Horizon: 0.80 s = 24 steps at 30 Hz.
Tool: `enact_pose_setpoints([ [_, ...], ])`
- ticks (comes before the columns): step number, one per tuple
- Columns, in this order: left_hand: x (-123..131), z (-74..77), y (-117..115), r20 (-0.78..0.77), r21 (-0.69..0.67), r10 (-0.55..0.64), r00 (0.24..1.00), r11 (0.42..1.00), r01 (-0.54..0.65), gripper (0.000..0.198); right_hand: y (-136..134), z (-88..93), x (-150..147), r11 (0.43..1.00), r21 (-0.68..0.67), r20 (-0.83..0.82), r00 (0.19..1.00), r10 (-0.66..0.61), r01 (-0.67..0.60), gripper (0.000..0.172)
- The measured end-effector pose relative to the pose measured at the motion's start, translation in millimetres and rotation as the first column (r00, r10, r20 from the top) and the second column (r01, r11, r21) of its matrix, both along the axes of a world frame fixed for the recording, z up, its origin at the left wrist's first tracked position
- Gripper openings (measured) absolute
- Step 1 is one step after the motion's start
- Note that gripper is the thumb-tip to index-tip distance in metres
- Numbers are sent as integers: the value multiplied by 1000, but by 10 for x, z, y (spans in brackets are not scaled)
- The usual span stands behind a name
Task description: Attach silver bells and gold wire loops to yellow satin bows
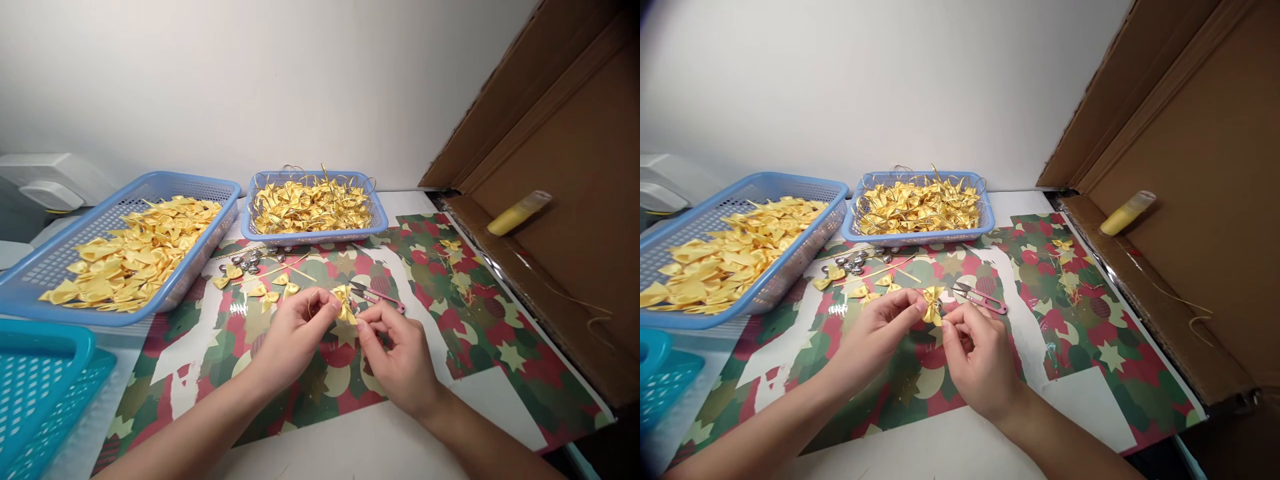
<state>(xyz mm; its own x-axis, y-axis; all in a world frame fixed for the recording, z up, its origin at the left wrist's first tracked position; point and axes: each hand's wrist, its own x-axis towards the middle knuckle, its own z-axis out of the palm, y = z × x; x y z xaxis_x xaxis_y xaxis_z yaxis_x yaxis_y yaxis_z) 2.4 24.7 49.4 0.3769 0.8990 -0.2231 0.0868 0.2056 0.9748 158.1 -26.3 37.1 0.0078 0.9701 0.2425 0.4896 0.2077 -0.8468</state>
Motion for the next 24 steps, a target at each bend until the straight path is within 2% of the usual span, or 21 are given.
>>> enact_pose_setpoints([
  [6,8,17,-7,36,-8,-23,999,1000,23,30,4,-30,8,990,-141,-195,981,4,-32,20],
  [12,26,8,-43,82,17,6,997,1000,-8,32,7,-74,1,965,-230,-430,903,14,-125,24],
  [19,23,23,-33,54,-18,46,997,999,-45,26,13,-92,-10,971,-201,-435,900,32,-131,23],
  [24,7,36,-23,39,-20,18,999,1000,-17,27,16,-101,-3,976,-166,-422,905,61,-143,21],
])
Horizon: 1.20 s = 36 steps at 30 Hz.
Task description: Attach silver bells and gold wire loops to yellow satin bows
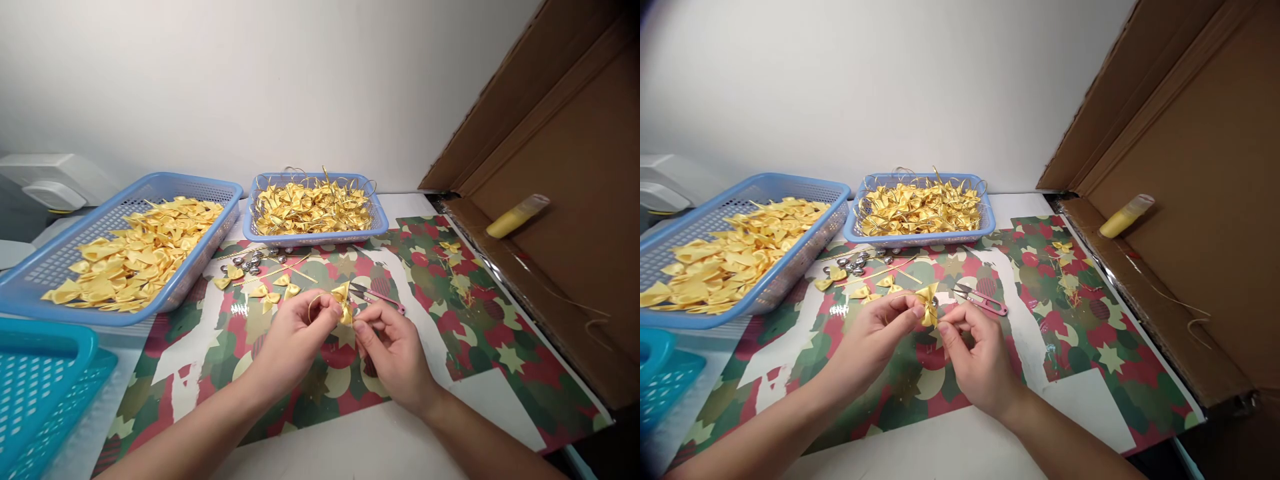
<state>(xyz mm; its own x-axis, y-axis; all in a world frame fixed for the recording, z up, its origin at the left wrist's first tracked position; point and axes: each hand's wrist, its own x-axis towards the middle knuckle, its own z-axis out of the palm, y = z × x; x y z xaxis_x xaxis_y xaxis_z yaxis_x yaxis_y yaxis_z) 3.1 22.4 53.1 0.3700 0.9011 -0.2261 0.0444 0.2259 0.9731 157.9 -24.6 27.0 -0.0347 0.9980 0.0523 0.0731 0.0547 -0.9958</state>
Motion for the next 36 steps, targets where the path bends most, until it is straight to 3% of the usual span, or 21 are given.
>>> enact_pose_setpoints([
  [11,-7,-5,-10,8,1,-56,998,998,56,34,26,-38,-18,1000,0,-106,994,-3,3,21],
  [21,38,-74,-58,41,9,26,999,1000,-26,32,38,-100,-88,997,-76,-231,973,-20,3,25],
  [30,23,-21,-46,21,-30,26,999,999,-25,25,0,-70,-109,996,-4,-80,993,-88,88,25],
  [36,12,16,-37,-45,-18,28,999,999,-29,28,-32,-135,-92,978,148,93,982,-164,150,17],
])
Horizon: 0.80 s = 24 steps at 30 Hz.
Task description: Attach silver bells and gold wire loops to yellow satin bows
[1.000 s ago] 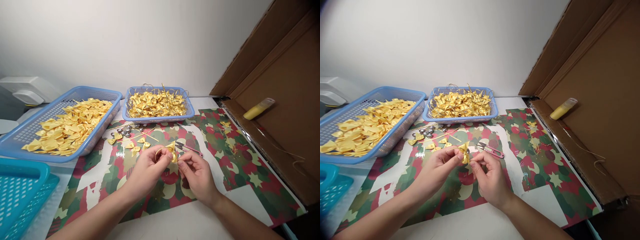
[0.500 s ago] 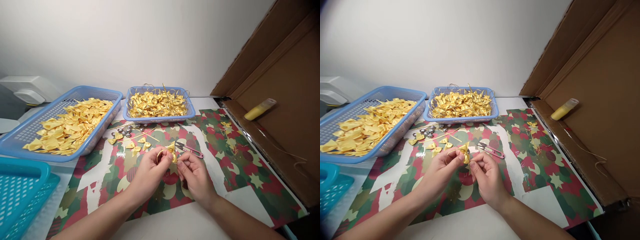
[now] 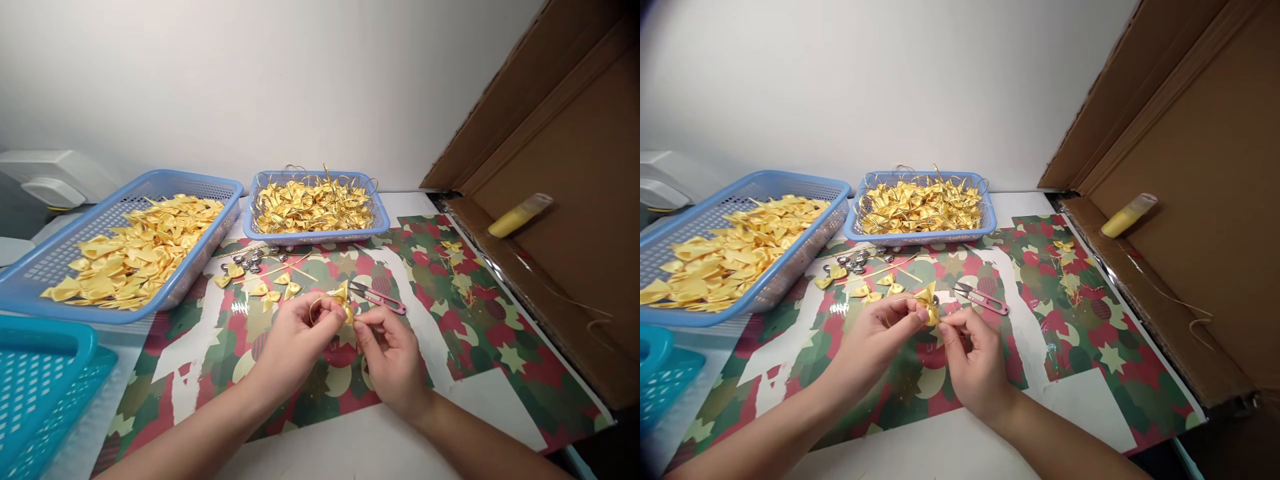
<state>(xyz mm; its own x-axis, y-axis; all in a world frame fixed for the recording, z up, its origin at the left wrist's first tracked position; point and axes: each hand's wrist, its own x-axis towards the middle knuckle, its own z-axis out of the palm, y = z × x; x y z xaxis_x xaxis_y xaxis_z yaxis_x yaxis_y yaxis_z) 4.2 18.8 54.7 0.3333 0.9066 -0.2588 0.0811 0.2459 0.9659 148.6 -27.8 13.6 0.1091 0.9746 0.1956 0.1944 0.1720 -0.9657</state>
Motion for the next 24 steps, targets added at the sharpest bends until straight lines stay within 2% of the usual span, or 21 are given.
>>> enact_pose_setpoints([
  [3,4,10,5,20,-21,-7,1000,1000,7,27,-11,2,8,1000,-2,-14,1000,18,-18,16],
  [9,12,27,27,98,-89,-36,995,995,45,26,-2,36,21,990,-67,-179,978,106,-120,21],
  [24,33,-57,37,254,-281,-51,966,952,124,36,35,16,9,989,-115,-210,975,69,-95,30],
])
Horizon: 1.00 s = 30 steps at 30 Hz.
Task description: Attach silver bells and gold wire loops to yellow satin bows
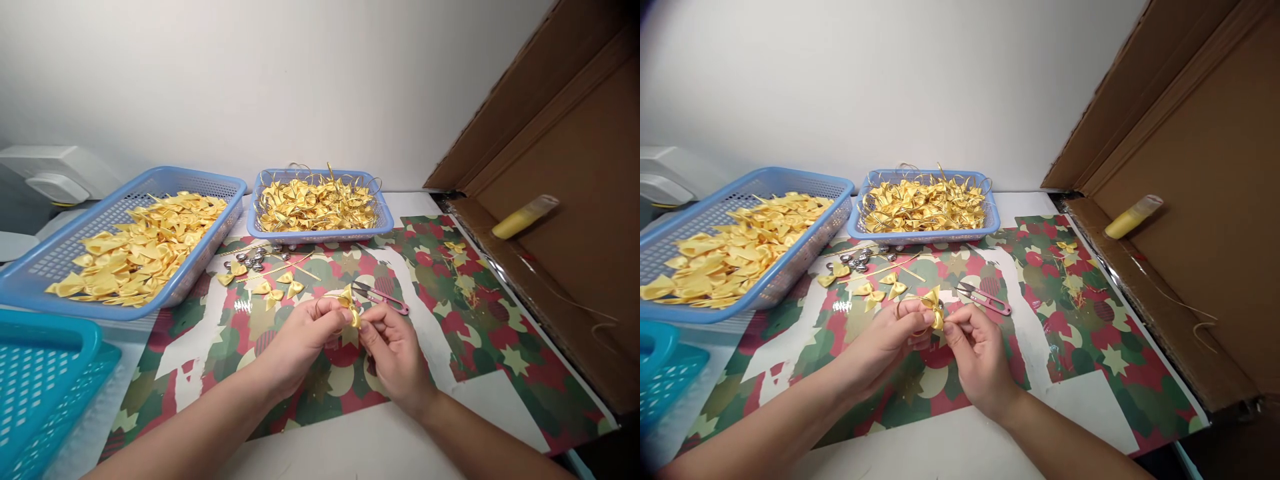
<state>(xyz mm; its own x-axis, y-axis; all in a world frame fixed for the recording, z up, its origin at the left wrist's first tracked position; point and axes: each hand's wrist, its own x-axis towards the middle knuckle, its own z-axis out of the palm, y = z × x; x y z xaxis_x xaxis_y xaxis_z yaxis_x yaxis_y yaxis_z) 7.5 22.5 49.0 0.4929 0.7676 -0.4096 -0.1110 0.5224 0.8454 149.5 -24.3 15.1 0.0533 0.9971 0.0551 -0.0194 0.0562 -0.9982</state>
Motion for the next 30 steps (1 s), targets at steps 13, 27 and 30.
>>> enact_pose_setpoints([
  [13,48,-73,-40,-8,0,83,997,997,-83,25,41,41,-18,999,-45,-12,1000,-14,14,35],
  [27,35,-180,-37,126,-48,148,981,989,-143,24,89,23,61,983,-163,0,996,-84,83,30],
  [30,39,-183,-38,144,-70,164,976,985,-156,23,89,23,66,982,-164,5,996,-90,89,30],
])
